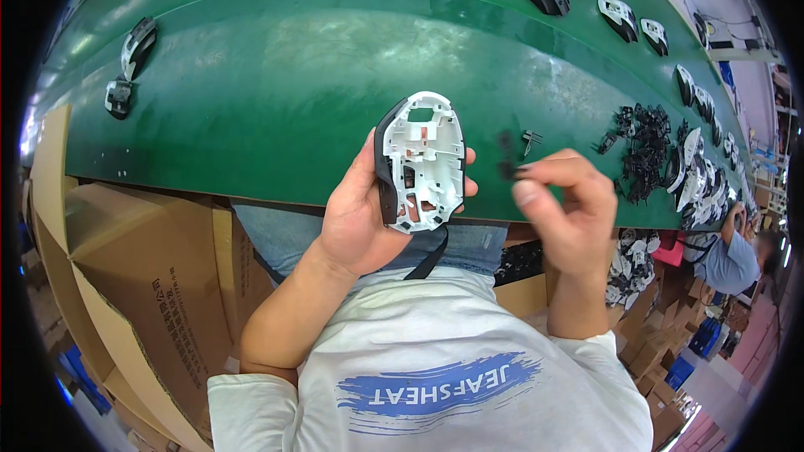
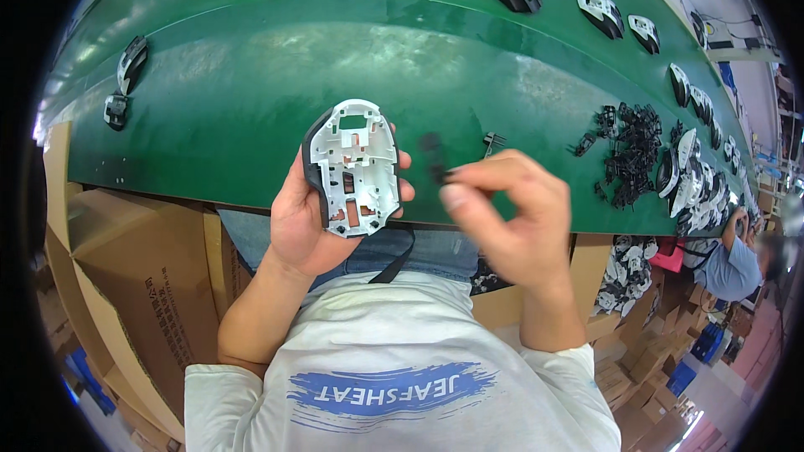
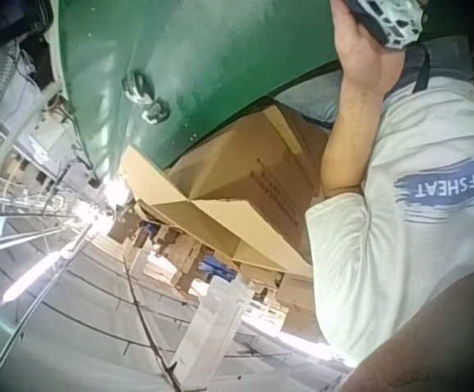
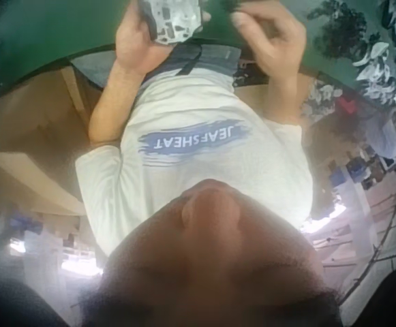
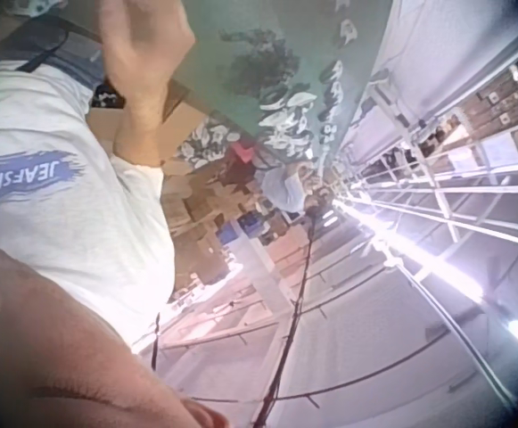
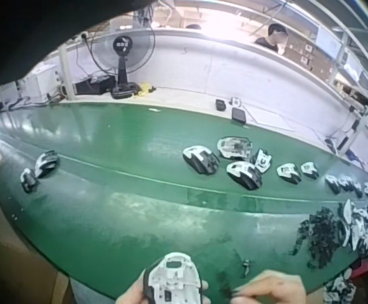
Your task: The person assembles computer mouse parts by picking mouse shells and small plastic components from the conveyor belt, inserting and pressing the components into the inside of each mouse shell by hand, and placing the assembled housings onto the conveyor belt.
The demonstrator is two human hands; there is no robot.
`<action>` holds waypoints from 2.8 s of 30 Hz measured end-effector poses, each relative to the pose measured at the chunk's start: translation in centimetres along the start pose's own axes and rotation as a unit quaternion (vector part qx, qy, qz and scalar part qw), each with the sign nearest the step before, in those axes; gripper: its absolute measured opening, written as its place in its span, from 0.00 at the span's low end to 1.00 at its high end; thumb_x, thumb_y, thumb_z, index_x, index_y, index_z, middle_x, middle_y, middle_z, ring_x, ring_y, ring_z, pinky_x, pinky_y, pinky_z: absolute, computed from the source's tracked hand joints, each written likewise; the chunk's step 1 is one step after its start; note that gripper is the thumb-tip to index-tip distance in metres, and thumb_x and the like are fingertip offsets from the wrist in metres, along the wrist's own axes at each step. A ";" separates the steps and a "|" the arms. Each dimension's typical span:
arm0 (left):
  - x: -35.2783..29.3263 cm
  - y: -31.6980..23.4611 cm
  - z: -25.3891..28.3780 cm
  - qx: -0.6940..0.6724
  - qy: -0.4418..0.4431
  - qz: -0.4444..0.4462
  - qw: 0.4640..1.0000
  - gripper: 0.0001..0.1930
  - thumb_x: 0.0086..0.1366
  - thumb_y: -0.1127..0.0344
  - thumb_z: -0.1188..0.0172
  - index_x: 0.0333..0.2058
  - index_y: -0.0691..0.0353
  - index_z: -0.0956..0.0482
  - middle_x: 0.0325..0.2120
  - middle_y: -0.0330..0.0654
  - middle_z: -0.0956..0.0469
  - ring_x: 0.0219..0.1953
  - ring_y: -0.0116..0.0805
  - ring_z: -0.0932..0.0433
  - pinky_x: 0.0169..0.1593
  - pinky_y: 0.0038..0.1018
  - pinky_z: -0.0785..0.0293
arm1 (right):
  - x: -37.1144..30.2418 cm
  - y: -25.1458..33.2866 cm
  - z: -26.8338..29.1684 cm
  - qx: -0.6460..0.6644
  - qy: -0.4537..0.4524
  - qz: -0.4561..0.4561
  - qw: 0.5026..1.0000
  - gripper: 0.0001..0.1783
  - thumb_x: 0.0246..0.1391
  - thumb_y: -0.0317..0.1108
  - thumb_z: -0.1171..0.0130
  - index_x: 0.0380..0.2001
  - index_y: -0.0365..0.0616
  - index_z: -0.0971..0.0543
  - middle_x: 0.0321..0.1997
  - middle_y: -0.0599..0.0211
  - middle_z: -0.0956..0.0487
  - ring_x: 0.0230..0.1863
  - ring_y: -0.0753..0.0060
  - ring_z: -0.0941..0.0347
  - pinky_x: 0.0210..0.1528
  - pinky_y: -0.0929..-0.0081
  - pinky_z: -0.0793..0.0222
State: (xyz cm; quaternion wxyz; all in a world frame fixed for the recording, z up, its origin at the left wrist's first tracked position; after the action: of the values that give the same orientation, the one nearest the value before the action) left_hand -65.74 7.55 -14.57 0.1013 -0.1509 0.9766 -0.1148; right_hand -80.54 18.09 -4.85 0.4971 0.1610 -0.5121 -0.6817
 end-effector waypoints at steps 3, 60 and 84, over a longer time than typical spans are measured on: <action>-0.4 -0.8 -1.6 0.041 0.004 -0.072 0.997 0.34 0.82 0.44 0.57 0.75 0.61 0.39 0.67 0.55 0.27 0.65 0.50 0.22 0.69 0.45 0.26 | 0.4 0.2 -3.3 0.118 -0.009 -0.032 0.992 0.08 0.60 0.23 0.30 0.42 0.37 0.16 0.46 0.58 0.17 0.46 0.70 0.20 0.51 0.70 0.23; -3.1 -0.8 -2.8 0.181 -0.081 -0.097 0.975 0.33 0.84 0.51 0.61 0.78 0.64 0.45 0.68 0.42 0.30 0.69 0.32 0.31 0.72 0.34 0.36 | 1.6 5.2 -5.7 -0.146 0.060 0.187 0.970 0.15 0.43 0.25 0.21 0.36 0.48 0.13 0.35 0.73 0.16 0.31 0.67 0.22 0.40 0.67 0.29; -3.0 0.2 -2.8 0.118 -0.081 -0.055 0.988 0.32 0.85 0.51 0.64 0.78 0.64 0.43 0.68 0.44 0.28 0.69 0.35 0.29 0.73 0.36 0.35 | 0.9 4.9 -5.9 -0.112 0.039 0.211 0.970 0.18 0.36 0.22 0.24 0.33 0.50 0.15 0.34 0.75 0.14 0.33 0.67 0.20 0.40 0.67 0.28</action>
State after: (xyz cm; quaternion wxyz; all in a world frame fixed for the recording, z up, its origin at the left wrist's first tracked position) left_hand -63.68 9.24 -11.52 0.1912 -0.2000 0.9349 -0.2223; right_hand -74.15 14.27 -2.86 0.6640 0.0195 -0.4351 -0.6078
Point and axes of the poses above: each hand's wrist, its own x-axis towards the middle knuckle, its own z-axis out of the back of the hand, y = z × x, the point moved 9 cm from there along x, towards the middle knuckle
